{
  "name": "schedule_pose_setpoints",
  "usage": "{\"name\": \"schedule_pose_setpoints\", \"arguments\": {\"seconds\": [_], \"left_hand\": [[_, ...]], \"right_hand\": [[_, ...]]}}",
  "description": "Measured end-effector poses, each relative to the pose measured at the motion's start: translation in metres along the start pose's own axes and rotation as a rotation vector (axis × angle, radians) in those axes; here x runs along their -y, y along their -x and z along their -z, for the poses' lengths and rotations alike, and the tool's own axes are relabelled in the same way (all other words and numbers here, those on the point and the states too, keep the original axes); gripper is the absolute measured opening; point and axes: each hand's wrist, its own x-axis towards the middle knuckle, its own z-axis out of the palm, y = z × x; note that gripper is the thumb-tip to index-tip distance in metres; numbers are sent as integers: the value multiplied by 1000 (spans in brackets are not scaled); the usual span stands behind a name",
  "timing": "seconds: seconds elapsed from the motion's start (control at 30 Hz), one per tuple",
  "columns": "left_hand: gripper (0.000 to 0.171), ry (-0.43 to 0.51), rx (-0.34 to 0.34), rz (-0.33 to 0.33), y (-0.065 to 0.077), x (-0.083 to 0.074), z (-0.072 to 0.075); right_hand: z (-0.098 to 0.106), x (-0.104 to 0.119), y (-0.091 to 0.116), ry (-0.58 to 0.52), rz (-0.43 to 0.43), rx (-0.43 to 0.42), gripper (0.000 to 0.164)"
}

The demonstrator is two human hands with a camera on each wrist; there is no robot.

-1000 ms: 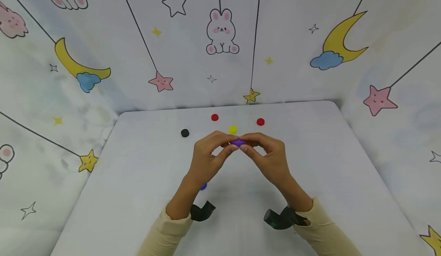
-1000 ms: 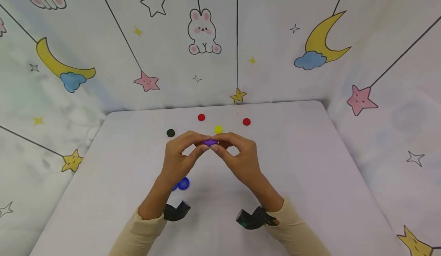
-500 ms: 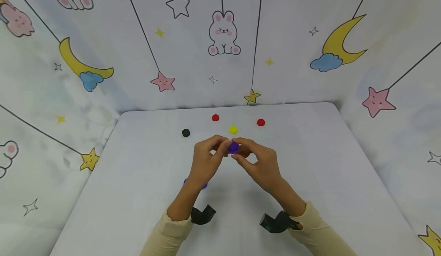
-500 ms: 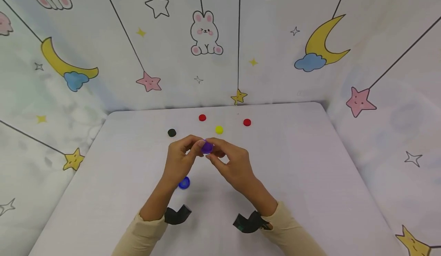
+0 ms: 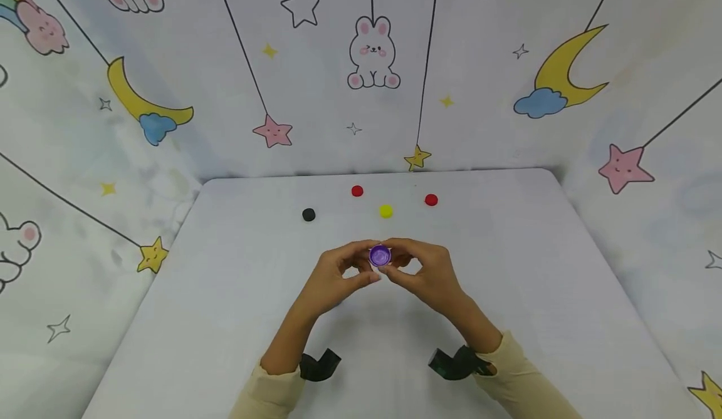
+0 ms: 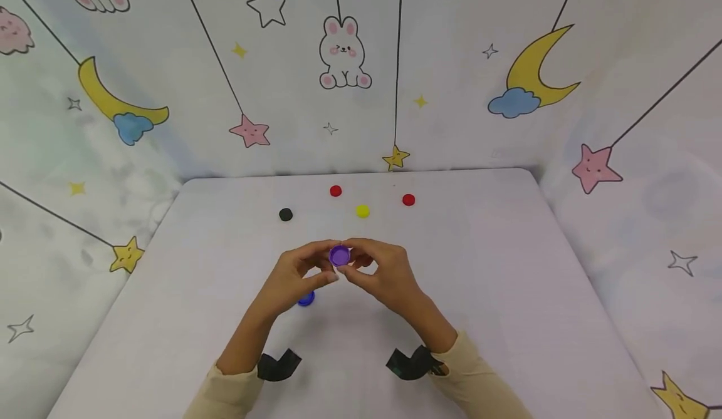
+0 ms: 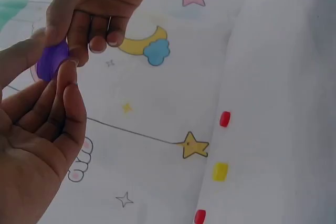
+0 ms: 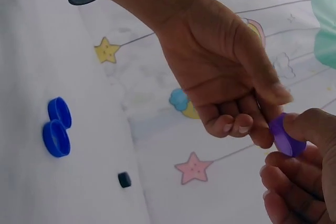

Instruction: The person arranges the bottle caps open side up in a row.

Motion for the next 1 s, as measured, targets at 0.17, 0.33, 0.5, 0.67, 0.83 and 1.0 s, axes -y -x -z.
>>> {"name": "schedule_pose_setpoints", "arguments": {"seconds": [0.17,0.33,0.5,0.67,0.83,1.0], "left_hand": [[39,-163,8,-73,8,17,3],[38,-388,-36,-90,18,39,-1],[36,-551,-42,-22,31,59,-3],[32,-734,-28,-43,41,74,-2],[29,-852,-37,-98,48,89,0],[26,-864,-35,-109,51,97,0]], "right_hand": [[-8,-10,6,-13,13,77,37],[-21,-24,13,77,40,212,41],[-41,-40,21,106,-4,345,41],[-64,-52,31,260,-9,443,38],[-83,-60,39,318,-4,456,35],[-95,-67,45,322,-30,455,30]]}}
